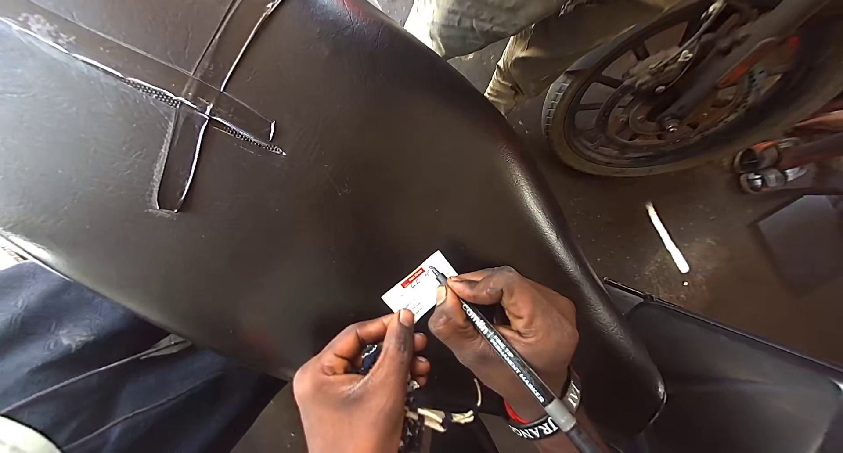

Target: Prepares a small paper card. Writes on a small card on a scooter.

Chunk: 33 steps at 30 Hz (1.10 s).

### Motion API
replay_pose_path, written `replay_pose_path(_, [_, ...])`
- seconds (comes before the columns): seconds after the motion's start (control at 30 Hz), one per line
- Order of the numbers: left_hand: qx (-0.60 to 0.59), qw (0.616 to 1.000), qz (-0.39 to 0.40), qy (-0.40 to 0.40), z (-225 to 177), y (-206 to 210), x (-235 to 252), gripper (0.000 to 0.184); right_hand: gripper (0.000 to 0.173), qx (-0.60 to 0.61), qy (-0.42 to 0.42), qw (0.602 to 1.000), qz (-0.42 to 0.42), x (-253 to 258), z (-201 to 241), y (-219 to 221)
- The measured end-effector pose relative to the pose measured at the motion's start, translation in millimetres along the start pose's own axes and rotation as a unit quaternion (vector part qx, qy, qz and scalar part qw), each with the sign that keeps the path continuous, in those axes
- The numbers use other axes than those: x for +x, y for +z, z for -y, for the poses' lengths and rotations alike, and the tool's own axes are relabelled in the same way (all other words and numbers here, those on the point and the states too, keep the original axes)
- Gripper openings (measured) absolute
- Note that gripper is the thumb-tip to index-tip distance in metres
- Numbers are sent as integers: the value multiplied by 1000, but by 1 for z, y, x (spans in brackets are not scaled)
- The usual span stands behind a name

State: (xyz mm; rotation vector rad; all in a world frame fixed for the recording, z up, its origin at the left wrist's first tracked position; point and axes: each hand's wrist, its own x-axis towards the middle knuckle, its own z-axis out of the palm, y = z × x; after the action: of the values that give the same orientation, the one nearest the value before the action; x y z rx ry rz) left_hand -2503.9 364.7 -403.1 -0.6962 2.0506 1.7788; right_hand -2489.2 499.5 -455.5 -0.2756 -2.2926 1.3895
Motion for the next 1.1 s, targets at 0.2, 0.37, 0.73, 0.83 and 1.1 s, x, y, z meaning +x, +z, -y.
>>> replay_pose_path(0.2, [4, 1000, 0, 7, 0, 0, 0, 6, 15, 21, -4, 1000, 3, 0, -1, -1])
replay_pose_path(0.37, [4, 1000, -4, 1, -1, 1, 0, 5, 17, 19, 0, 1000, -14, -1, -1, 0])
replay_pose_path(0.73, [11, 1000, -2, 4, 0, 0, -1, 6, 14, 6, 2, 1000, -24, 1, 1, 1])
replay_pose_path(0.83, [10, 1000, -4, 1, 0, 1, -1, 6, 15, 50, 1, 998, -44, 0, 1, -2])
replay_pose_path(1.1, [8, 1000, 0, 1, -2, 1, 0, 5, 9, 110, 0, 994, 21, -8, 4, -9])
